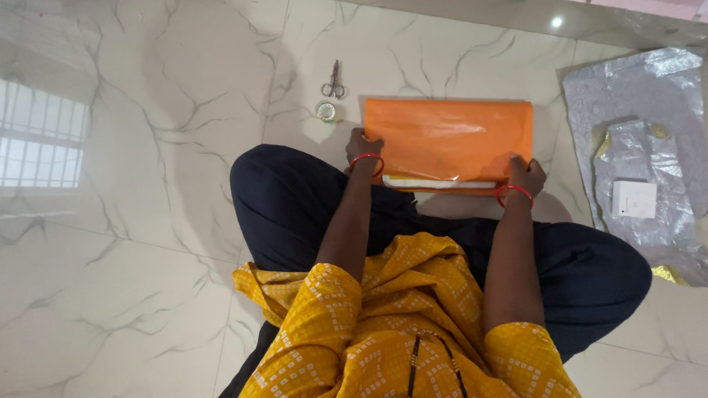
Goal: The person sits on the floor and wraps a book with orange paper. They place the book on the paper, fold the edges over, and smooth the folds to create a neat package.
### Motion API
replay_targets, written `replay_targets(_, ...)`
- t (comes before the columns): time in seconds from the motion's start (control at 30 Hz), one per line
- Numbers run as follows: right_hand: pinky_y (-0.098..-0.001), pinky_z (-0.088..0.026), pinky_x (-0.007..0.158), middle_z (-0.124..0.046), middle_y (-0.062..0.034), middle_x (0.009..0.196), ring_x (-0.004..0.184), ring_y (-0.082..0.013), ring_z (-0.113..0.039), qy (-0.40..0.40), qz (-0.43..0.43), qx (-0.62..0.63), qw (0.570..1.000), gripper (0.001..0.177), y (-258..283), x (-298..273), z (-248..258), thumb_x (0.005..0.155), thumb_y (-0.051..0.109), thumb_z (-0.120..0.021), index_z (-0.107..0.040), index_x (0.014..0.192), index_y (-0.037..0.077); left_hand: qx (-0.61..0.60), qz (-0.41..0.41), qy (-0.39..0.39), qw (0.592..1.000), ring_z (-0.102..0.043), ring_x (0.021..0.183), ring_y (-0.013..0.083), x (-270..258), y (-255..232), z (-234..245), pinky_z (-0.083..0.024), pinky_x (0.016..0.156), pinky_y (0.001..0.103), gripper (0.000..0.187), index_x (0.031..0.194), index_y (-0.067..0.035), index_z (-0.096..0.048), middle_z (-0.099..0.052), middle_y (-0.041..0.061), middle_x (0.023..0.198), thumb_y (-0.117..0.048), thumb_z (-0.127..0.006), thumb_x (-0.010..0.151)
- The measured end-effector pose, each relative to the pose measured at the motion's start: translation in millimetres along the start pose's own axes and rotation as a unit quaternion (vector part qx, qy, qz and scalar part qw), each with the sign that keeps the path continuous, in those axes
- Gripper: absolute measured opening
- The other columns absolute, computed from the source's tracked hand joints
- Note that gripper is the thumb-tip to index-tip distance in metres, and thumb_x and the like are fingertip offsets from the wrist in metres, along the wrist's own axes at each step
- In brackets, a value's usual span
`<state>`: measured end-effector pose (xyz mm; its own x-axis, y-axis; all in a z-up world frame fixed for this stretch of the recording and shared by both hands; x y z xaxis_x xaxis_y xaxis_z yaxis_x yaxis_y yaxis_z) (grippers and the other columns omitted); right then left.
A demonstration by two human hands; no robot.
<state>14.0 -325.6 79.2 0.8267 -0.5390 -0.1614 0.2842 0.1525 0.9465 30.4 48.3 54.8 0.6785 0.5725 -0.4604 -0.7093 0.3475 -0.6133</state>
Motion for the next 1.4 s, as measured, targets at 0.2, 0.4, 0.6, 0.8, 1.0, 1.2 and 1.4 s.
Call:
replay_targets(0.2,-0.039,-0.033,0.057,-0.046,-0.0037,0.073,0.067,-0.0148,-0.037,-0.02,-0.118,-0.076,0.99,0.051,4.0,2.4,0.9,0.09,0.024,-0.09,-0.051,0.08,-0.006,-0.068,-0.011,0.048,0.996,-0.076,0.084,0.0306,18.9,11.0,-2.0,-0.059,0.077,0.042,0.049,0.096,-0.006,-0.077,-0.078,0.014,0.091,-0.042,-0.09,0.065)
replay_targets(0.4,-0.0344,-0.033,0.047,-0.055,-0.0006,0.062,0.05,-0.0122,-0.045,-0.014,-0.148,0.06,0.987,0.024,-1.3,6.5,-0.3,0.083,0.015,-0.079,-0.06,0.071,0.006,-0.182,-0.063,0.053,0.98,-0.064,0.066,0.0189,19.3,14.1,-11.3,-0.051,0.062,0.038,0.046,0.086,-0.001,-0.073,-0.071,0.009,0.074,-0.037,-0.093,0.066)
replay_targets(0.6,-0.0354,-0.036,0.051,-0.057,-0.0031,0.068,0.055,-0.0135,-0.046,-0.053,-0.149,0.056,0.986,0.025,-8.8,11.7,1.4,0.083,0.016,-0.082,-0.062,0.075,0.002,-0.291,-0.062,0.103,0.949,-0.052,0.058,0.0126,21.9,16.7,-21.2,-0.043,0.053,0.033,0.038,0.073,-0.002,-0.063,-0.061,0.003,0.067,-0.025,-0.094,0.069)
replay_targets(0.8,-0.0394,-0.052,0.062,-0.069,-0.0084,0.083,0.069,-0.0205,-0.064,-0.081,-0.237,0.116,0.961,0.019,-15.7,15.7,6.3,0.079,0.012,-0.073,-0.072,0.089,-0.004,-0.312,-0.044,0.13,0.94,-0.052,0.058,0.0117,29.8,16.0,-25.4,-0.044,0.053,0.032,0.039,0.076,-0.001,-0.062,-0.064,0.003,0.069,-0.021,-0.095,0.068)
replay_targets(1.0,-0.038,-0.048,0.053,-0.069,-0.011,0.084,0.065,-0.0207,-0.064,-0.083,-0.275,0.017,0.958,0.03,-24.1,20.3,9.0,0.079,0.015,-0.08,-0.069,0.1,-0.003,-0.043,-0.03,0.092,0.994,-0.072,0.084,0.026,25.5,18.9,-15.1,-0.057,0.073,0.04,0.05,0.103,-0.003,-0.074,-0.075,0.013,0.092,-0.029,-0.092,0.065)
replay_targets(1.2,-0.034,-0.045,0.043,-0.072,-0.0137,0.078,0.056,-0.0229,-0.062,-0.122,-0.229,-0.018,0.966,0.032,-40.6,16.6,12.9,0.075,0.006,-0.084,-0.072,0.105,0.001,0.084,-0.024,0.087,0.992,-0.07,0.114,0.0341,11.3,14.0,-3.7,-0.057,0.096,0.043,0.068,0.12,-0.006,-0.07,-0.073,0.017,0.119,-0.042,-0.09,0.065)
replay_targets(1.4,-0.04,-0.057,0.076,-0.075,-0.0123,0.099,0.086,-0.0285,-0.071,-0.095,-0.109,-0.289,0.946,0.041,-51.6,22.4,17.1,0.075,0.033,-0.097,-0.076,0.1,0.007,0.136,-0.003,0.16,0.978,-0.07,0.112,0.038,-24.1,-11.6,25.4,-0.057,0.093,0.049,0.084,0.128,-0.005,-0.053,-0.071,0.021,0.119,-0.039,-0.094,0.063)
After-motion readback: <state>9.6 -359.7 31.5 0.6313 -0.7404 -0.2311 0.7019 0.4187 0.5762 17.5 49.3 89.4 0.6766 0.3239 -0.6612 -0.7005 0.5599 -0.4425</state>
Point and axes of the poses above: each hand's wrist, its own x-axis towards the middle knuckle, its own z-axis out of the back of the hand, y = z × x, the point moved 1 cm from there along x, towards the middle knuckle
